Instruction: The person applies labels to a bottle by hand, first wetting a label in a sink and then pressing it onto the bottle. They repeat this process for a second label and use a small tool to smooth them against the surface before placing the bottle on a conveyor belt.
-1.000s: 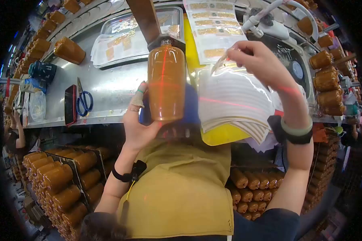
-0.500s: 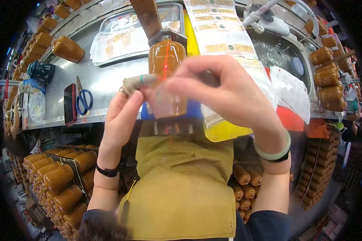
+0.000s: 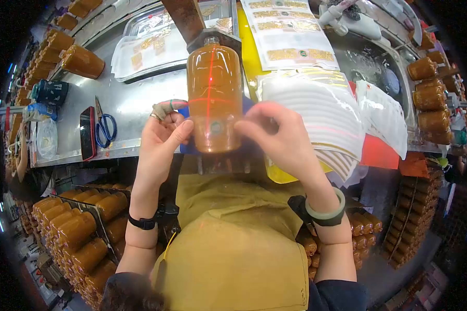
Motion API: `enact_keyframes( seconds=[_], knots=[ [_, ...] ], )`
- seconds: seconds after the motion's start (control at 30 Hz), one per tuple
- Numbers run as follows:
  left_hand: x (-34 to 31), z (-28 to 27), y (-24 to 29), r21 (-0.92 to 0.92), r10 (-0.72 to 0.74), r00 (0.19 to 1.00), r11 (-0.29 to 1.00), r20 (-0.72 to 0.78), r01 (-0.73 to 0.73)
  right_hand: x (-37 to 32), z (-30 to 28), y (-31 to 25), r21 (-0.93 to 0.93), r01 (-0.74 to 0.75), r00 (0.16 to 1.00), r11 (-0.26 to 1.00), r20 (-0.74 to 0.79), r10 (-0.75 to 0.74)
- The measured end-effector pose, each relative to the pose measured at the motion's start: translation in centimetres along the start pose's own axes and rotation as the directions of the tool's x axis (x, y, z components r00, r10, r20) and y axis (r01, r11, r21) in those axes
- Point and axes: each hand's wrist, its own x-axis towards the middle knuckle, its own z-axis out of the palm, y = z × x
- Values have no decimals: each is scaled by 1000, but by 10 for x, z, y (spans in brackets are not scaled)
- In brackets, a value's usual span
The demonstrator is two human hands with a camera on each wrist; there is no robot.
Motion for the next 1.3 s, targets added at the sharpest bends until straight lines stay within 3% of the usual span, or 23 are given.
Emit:
enact_keyframes(
  seconds=[0.2,0.27,1.3],
  knots=[
    [0,-3,-8,-105,-27,1000,994,-8,26,2,1,8,149,-58,997,987,61,49],
    [0,-5,-10,-130,-35,999,991,2,35,2,3,15,277,-70,996,958,76,51],
    [0,-4,-16,-182,-48,999,982,-16,44,6,6,20,253,-58,997,966,58,45]
  ],
)
